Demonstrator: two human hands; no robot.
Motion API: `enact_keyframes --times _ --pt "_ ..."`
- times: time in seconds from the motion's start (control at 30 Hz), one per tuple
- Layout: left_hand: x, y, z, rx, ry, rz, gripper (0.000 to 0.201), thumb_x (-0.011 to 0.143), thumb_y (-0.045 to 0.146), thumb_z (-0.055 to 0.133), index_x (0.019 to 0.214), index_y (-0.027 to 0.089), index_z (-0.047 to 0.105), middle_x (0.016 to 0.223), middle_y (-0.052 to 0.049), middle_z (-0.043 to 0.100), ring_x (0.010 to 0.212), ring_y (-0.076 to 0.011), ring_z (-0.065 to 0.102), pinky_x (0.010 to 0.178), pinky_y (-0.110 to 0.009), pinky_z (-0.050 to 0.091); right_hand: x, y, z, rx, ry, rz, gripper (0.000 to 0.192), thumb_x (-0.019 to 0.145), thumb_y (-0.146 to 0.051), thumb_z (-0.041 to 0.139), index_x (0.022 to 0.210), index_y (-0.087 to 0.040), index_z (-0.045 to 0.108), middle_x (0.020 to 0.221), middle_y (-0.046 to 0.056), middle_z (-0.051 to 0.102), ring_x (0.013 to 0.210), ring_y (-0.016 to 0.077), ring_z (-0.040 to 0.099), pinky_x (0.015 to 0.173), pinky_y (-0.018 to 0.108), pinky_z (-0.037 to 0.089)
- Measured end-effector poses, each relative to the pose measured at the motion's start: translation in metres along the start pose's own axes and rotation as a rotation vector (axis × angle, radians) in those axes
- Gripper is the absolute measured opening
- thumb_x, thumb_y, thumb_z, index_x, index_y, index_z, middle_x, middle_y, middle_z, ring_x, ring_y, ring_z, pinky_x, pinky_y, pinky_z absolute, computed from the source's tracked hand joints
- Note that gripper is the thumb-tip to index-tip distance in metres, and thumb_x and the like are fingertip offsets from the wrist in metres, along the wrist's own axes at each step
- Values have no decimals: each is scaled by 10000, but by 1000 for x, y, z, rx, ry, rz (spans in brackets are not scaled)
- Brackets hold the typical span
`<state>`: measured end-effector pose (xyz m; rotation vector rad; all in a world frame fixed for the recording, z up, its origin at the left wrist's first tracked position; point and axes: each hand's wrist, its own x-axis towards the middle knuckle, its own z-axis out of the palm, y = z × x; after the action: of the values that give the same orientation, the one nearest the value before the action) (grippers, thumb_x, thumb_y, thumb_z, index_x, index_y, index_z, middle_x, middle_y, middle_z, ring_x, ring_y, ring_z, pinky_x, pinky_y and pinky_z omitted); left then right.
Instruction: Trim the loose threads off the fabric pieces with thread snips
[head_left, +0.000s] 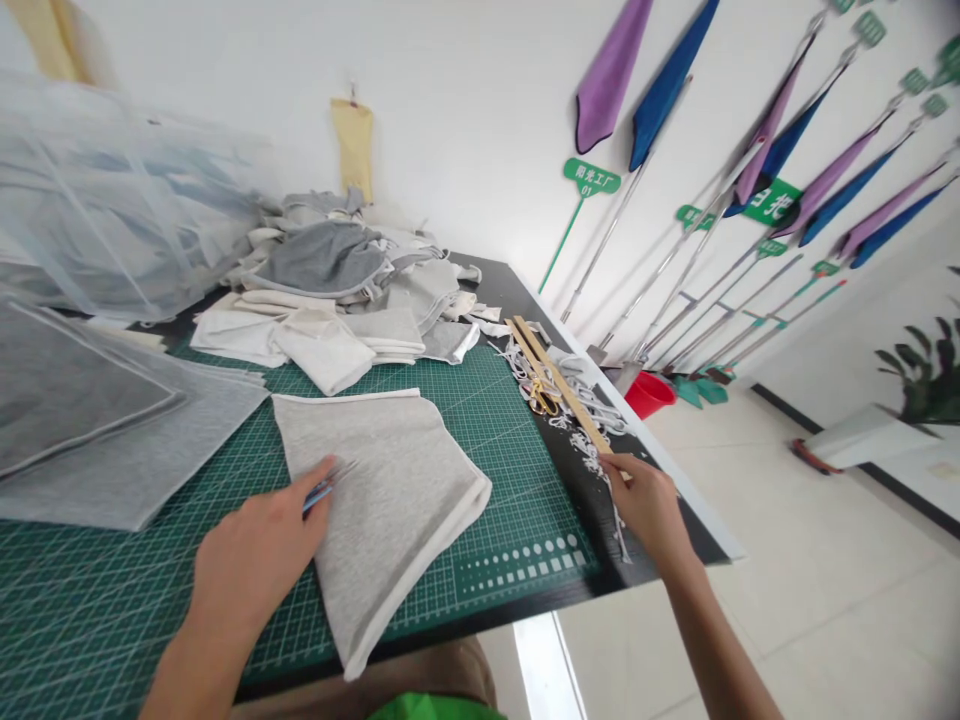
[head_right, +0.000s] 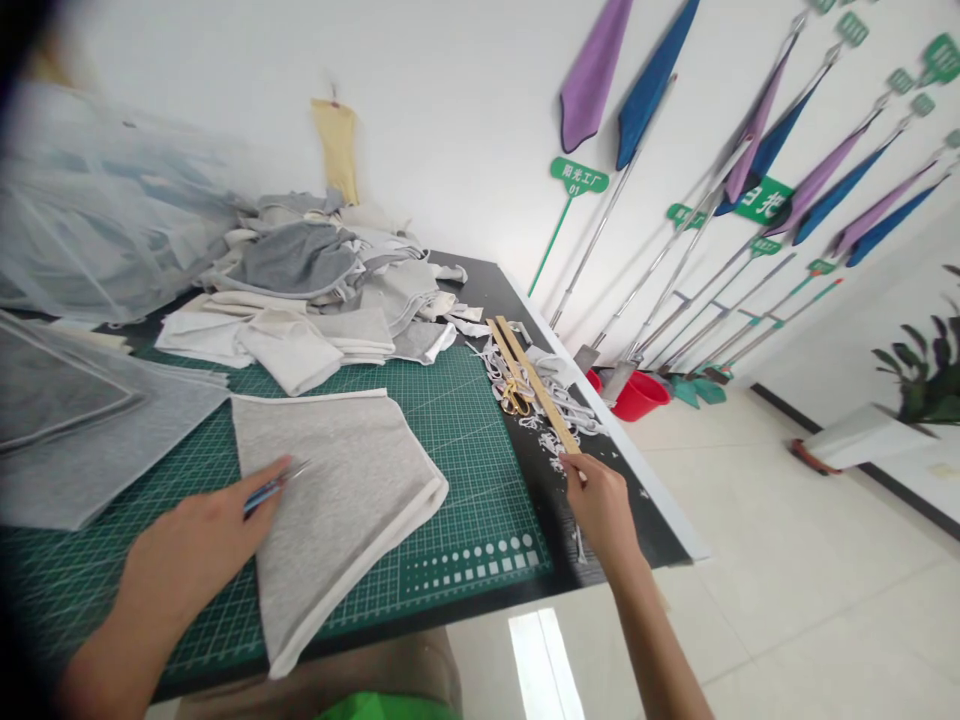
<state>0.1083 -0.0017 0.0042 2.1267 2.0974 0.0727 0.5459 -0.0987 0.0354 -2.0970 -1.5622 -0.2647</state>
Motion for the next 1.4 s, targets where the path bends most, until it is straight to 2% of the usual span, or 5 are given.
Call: enact_keyframes --times 0.37,0.57,0.93,1.2,1.4 --pt "-2 -1 -1 -6 10 11 488 994 482 398 1453 392 536 924 -126 773 851 -373 743 736 -431 523 -9 -4 -6 -36 50 178 368 935 -443 548 1133 -216 760 832 63 819 746 292 781 717 385 582" --pt "-7 6 -9 19 49 38 447 1000 414 406 1415 409 573 930 -107 780 852 -355 750 722 -408 539 -9 -68 13 327 21 -94 313 951 -389 583 1167 -224 739 1112 71 797 957 257 775 893 383 598" --pt "-8 9 -10 35 95 44 430 992 381 454 1400 398 590 981 -90 789 885 -319 754 757 -387 553 12 -169 88 437 -460 -416 422 895 -208 609 1292 -88 686 1440 191 598 1360 315 571 1161 472 451" --pt "6 16 -10 -10 39 169 449 996 280 475 1419 402 561 1086 -68 769 982 -291 733 826 -412 565 -67 -156 58 507 -350 -182 453 899 -177 542 1332 -140 666 1431 135 623 1297 290 631 1098 471 533" --pt "38 50 -15 -62 -42 345 352 984 384 595 1270 179 610 1201 -91 670 1032 -209 671 914 -439 573 -134 -166 44 804 -305 225 466 896 -311 634 1348 -199 658 1525 127 534 1371 321 560 747 330 684"
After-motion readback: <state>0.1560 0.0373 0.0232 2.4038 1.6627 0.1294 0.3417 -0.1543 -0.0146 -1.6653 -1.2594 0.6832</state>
